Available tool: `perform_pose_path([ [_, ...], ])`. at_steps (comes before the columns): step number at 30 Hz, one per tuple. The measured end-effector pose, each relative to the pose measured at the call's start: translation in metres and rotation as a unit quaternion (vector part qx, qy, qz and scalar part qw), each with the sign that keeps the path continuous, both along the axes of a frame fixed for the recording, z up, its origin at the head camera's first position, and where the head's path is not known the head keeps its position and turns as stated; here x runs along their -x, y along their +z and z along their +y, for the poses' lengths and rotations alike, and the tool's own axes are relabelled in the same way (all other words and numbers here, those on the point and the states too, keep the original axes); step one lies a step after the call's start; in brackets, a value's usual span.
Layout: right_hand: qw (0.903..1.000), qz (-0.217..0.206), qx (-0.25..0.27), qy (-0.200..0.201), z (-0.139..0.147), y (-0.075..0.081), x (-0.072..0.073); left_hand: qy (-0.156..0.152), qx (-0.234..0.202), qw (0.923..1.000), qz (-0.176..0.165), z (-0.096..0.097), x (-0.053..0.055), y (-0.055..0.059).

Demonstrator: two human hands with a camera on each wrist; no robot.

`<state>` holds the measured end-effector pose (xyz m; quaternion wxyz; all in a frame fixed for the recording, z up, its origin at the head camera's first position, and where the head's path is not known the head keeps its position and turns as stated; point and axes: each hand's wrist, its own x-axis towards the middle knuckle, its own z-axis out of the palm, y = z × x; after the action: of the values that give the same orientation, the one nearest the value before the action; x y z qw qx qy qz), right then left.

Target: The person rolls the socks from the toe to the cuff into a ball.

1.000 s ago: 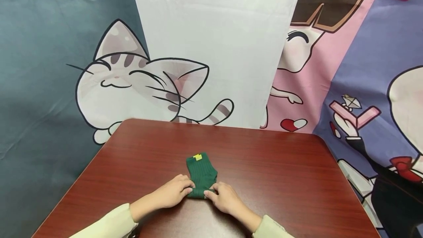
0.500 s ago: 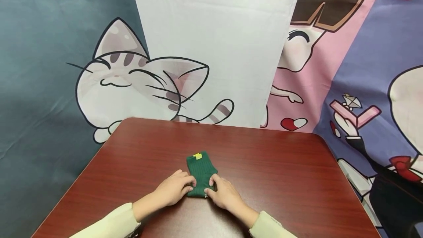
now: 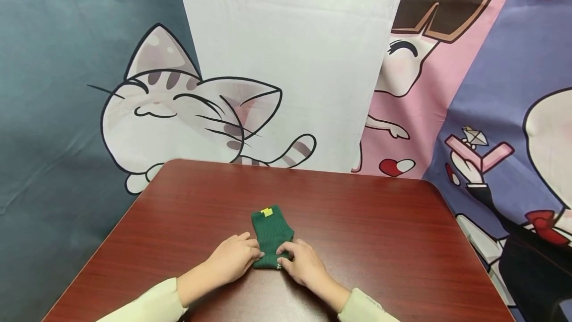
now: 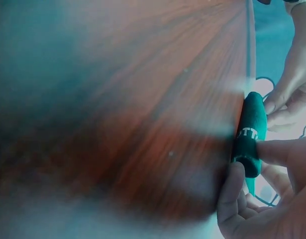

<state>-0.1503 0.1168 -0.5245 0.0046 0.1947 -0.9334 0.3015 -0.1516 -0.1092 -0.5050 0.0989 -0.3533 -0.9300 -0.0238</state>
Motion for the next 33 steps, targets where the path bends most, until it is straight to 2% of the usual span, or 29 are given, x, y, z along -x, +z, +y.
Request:
perform_pose_path([
  [6, 0.9999, 0.01, 0.0, 0.006, 0.001, -0.001, -0.005, -0.006, 0.032, 0.9992, -0.023, 0.001, -0.006, 0.003],
  [11, 0.9998, -0.01, -0.001, 0.019, 0.002, 0.0, -0.013, -0.014, 0.071, 0.9972, -0.021, 0.004, -0.01, 0.001],
  [16, 0.9992, -0.032, -0.002, 0.023, 0.002, 0.002, -0.018, -0.013, 0.08, 0.9966, -0.015, 0.005, -0.012, -0.001],
  [20, 0.9989, -0.036, -0.006, 0.029, 0.002, 0.002, -0.019, -0.015, 0.07, 0.9972, -0.021, 0.005, -0.013, 0.0],
  [26, 0.9994, -0.014, -0.009, 0.029, 0.002, 0.001, -0.017, -0.017, 0.02, 0.9975, -0.066, -0.001, -0.009, -0.002],
  [33, 0.9994, 0.003, -0.018, 0.029, 0.005, 0.001, -0.013, -0.01, -0.041, 0.9918, -0.121, -0.005, 0.0, -0.009],
])
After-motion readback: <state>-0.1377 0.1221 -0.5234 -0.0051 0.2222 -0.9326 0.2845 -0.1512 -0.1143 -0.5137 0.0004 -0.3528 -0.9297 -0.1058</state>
